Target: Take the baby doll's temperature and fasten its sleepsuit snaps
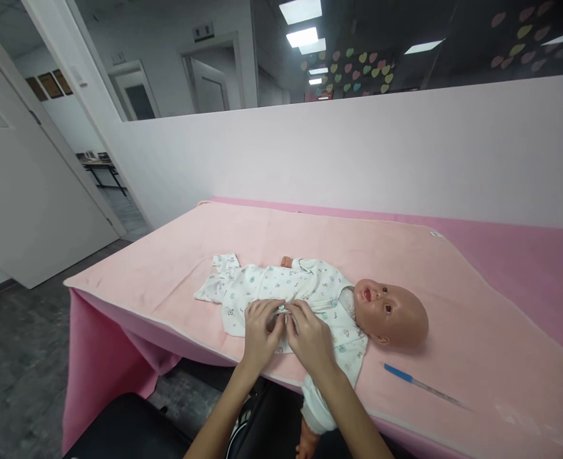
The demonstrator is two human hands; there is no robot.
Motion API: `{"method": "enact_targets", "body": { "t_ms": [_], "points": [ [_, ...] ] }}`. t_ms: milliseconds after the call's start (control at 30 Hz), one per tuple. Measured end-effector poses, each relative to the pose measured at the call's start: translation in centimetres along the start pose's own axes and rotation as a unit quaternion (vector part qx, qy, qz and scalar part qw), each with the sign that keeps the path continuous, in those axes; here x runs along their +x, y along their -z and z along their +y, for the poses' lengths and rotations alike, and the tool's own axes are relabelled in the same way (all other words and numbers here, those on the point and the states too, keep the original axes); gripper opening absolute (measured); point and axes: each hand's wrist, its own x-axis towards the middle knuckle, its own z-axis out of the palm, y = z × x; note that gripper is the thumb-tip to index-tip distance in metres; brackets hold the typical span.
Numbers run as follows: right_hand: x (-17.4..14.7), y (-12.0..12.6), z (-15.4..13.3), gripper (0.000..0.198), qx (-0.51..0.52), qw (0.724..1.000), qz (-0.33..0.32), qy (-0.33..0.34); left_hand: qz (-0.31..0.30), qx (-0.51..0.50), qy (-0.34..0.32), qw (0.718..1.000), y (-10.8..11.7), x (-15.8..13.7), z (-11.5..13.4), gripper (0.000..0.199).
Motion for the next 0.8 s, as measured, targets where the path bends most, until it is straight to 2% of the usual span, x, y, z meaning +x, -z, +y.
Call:
{"method": "enact_targets", "body": {
  "t_ms": [167, 533, 800],
  "points": [
    [-0.13, 0.32, 0.45, 0.019, 0.045, 0.999, -0.006, 0.004, 0.003, -0.011, 0.005, 1.000, -0.04, -0.13, -0.11, 0.023],
    [-0.41, 0.25, 0.41, 0.018, 0.075, 0.995, -0.011, -0.061, 0.002, 0.018, -0.005, 1.000, -0.16, -0.09, 0.18, 0.019],
    [-0.44, 0.08, 0.47, 0.016, 0.093, 0.992, -0.015, -0.079, 0.000, 0.020, -0.008, 1.000, -0.25, -0.10, 0.00, 0.021]
  ]
}}
